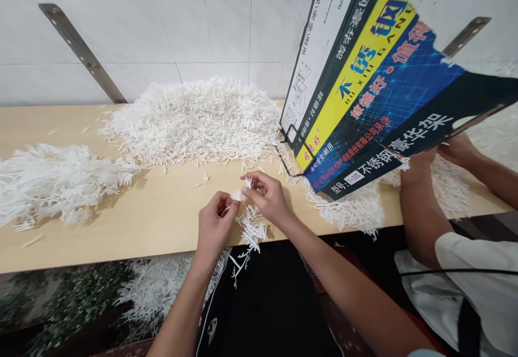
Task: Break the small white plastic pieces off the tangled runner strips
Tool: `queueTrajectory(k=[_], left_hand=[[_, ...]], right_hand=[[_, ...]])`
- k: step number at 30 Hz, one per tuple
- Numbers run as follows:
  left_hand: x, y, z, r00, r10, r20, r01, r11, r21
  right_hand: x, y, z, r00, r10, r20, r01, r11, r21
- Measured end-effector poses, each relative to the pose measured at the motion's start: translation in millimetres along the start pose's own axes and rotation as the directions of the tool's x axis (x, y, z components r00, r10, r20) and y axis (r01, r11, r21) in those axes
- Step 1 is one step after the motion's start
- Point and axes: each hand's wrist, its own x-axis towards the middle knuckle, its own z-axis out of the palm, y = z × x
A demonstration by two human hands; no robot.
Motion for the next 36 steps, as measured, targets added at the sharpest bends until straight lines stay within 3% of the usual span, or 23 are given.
queueTrajectory(k=[4, 11, 16, 24, 36], left_hand=[[0.5, -1.9, 1.5, 0.999, -0.036, 0.015, 0.036, 0.999, -0.033], [1.4, -7.9, 0.0, 0.998, -0.055, -0.015, 0.053, 0.992, -0.117], [1.3, -12.1, -3.0, 0.998, -0.039, -0.04, 0.034, 0.993, -0.115], [-2.3, -3.7, -3.4, 1.0, -0.013, -0.02, 0.013, 0.999, -0.032], [2.4, -5.5, 2.7, 0.999, -0.023, -0.04, 0.028, 0.992, 0.127]], right_hand=[[2.1, 0.7, 2.7, 0.999, 0.034, -0.022, -0.035, 0.998, -0.043], [-5.0, -2.9, 0.5, 0.959, -0.234, -0.163, 0.176, 0.935, -0.307], [-9.0, -8.1, 2.8, 0.987, -0.097, 0.129, 0.127, 0.96, -0.251], [0.8, -11.3, 6.9, 0.992, 0.066, 0.109, -0.045, 0.982, -0.185], [0.5, -8.6, 4.4, 0.995, 0.044, 0.088, -0.019, 0.965, -0.26]])
